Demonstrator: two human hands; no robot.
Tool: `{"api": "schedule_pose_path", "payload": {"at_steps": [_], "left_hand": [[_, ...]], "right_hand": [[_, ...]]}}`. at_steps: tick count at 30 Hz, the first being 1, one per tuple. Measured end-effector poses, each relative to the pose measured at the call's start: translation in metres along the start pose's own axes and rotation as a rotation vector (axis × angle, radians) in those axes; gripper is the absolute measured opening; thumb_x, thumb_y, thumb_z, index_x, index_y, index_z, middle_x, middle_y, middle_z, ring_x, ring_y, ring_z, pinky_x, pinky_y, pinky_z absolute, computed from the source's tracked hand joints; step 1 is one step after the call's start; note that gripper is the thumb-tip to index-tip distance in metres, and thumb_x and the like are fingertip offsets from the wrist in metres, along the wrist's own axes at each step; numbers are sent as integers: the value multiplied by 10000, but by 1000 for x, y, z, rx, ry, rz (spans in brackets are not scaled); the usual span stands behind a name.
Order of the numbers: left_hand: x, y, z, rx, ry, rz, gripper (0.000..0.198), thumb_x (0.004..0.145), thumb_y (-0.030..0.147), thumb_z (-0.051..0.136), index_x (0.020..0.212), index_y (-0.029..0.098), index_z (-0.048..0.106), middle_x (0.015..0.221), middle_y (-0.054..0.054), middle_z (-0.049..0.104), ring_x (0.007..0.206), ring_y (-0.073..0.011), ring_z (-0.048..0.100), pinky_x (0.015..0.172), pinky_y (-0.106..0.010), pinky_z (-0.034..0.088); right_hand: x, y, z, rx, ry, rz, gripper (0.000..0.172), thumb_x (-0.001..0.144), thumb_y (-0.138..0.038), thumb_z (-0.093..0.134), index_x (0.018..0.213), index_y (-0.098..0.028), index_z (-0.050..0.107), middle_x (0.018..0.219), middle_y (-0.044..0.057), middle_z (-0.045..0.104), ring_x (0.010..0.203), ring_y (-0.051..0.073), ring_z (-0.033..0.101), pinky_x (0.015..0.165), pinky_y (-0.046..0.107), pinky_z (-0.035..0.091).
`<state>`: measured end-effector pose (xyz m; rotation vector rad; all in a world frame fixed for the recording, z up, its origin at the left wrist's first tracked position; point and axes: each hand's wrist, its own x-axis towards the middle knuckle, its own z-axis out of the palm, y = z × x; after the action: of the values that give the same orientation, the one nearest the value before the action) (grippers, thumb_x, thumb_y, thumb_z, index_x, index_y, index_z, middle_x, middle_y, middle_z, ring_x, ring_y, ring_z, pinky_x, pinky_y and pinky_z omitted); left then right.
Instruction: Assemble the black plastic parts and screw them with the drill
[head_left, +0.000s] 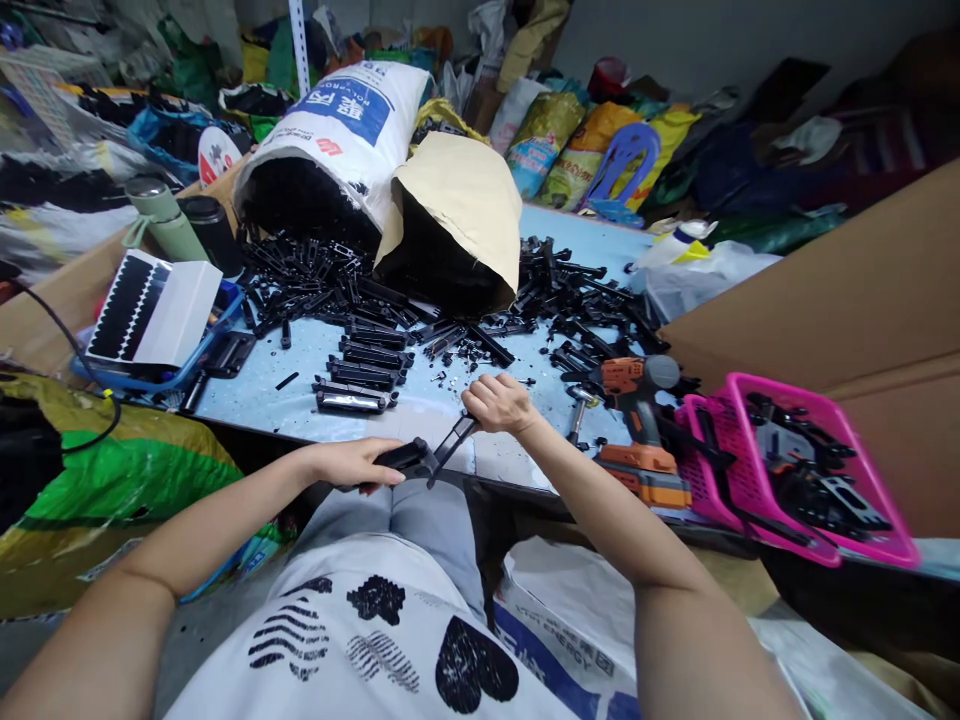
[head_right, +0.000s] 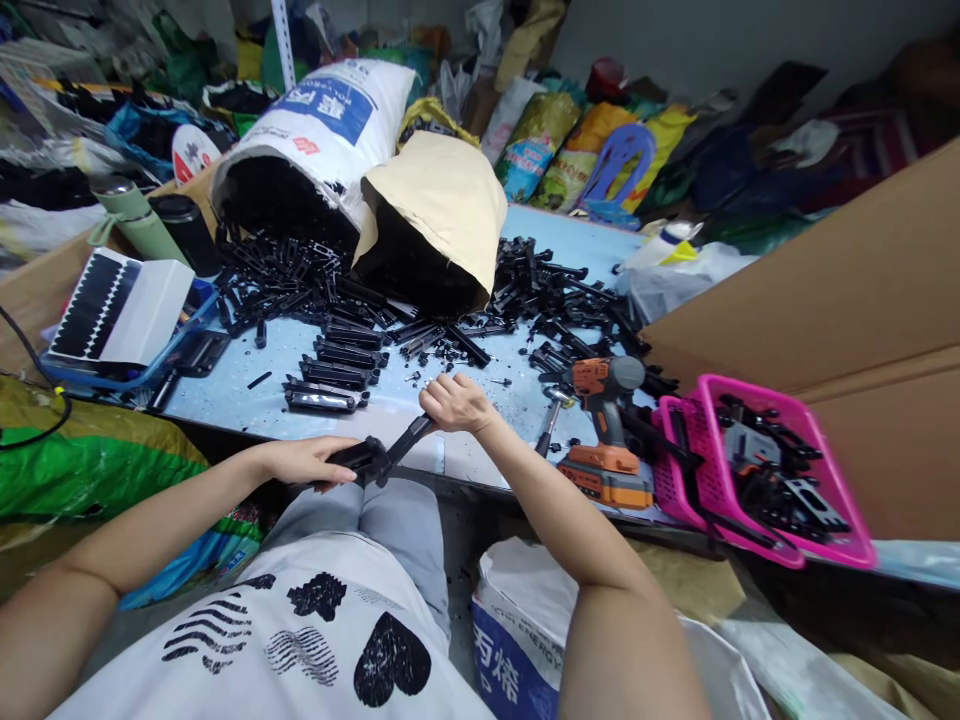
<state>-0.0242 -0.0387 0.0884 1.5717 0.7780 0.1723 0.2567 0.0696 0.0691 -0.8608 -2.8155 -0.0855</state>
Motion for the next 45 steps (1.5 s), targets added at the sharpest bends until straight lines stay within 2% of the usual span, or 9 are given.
{"api": "schedule_pose_path", "payload": {"at_steps": [5, 9, 13, 18, 22, 30, 36, 42, 45], "left_hand": [[12, -10, 11, 320, 531, -149, 568, 813, 442, 556, 1292, 158, 446, 1228, -142, 583, 1115, -286, 563, 920, -388, 448], [23, -21, 15, 396, 708, -179, 593, 845, 416, 524, 1355, 158, 367, 1294, -176, 519, 1191, -317, 504, 946, -443, 428], [33, -23, 21, 430, 868, -109, 557, 868, 345, 493, 1374, 171, 338, 1268, -165, 518, 1181, -294, 505, 947, -427, 429], [35, -18, 29, 480, 1014, -78, 627, 865, 346, 508, 1426, 204, 269, 1188, -155, 508, 1068, -282, 554, 868, -392, 466], [32, -17, 29, 477, 1050, -6, 633, 869, 331, 508, 1440, 252, 247, 1165, -126, 498, 1055, -261, 552, 868, -370, 465], [25, -10, 31, 331, 990, -12, 635, 845, 286, 532, 1425, 217, 282, 1210, -132, 502, 1120, -268, 518, 935, -397, 438], [26, -9, 35, 439, 1065, 20, 636, 861, 265, 513, 1439, 275, 248, 1155, -115, 480, 1058, -257, 542, 893, -383, 455], [25, -13, 31, 361, 1030, 10, 671, 839, 274, 557, 1436, 287, 251, 1156, -105, 494, 1083, -259, 527, 914, -393, 452], [25, -14, 32, 421, 1049, 0, 655, 854, 268, 529, 1443, 280, 243, 1166, -116, 478, 1075, -261, 534, 900, -386, 455]], "right_hand": [[2, -24, 20, -196, 15, 156, 393, 905, -466, 422, 1011, -133, 603, 939, 149, 609, 846, 243, 495, 737, 376, 308], [7, -59, 20, -154, 154, 211, 403, 922, -340, 432, 1284, -167, 469, 1234, 148, 530, 1098, 272, 446, 925, 424, 268], [20, -74, 21, 105, 147, 158, 342, 946, -418, 371, 995, -163, 594, 968, 127, 622, 883, 221, 524, 798, 359, 344], [38, -84, 28, 848, 220, 456, 465, 915, -575, 308, 718, -196, 491, 634, 38, 525, 615, 156, 476, 624, 297, 380], [42, -95, 30, 1461, 85, 558, 518, 885, -642, 242, 715, -199, 448, 549, -12, 456, 476, 116, 417, 517, 268, 379], [34, -94, 33, 651, 419, 420, 443, 833, -627, 453, 814, -197, 554, 900, 130, 598, 860, 235, 514, 805, 390, 391], [43, -108, 32, 1243, 266, 653, 589, 889, -667, 190, 638, -206, 459, 536, 11, 450, 491, 130, 396, 523, 285, 370], [43, -112, 26, 1092, 452, 654, 439, 741, -646, 574, 771, -209, 547, 717, 19, 537, 662, 139, 474, 630, 268, 395], [46, -114, 29, 1420, 351, 727, 503, 802, -679, 444, 642, -203, 473, 555, -6, 446, 521, 115, 409, 521, 256, 356]]}}
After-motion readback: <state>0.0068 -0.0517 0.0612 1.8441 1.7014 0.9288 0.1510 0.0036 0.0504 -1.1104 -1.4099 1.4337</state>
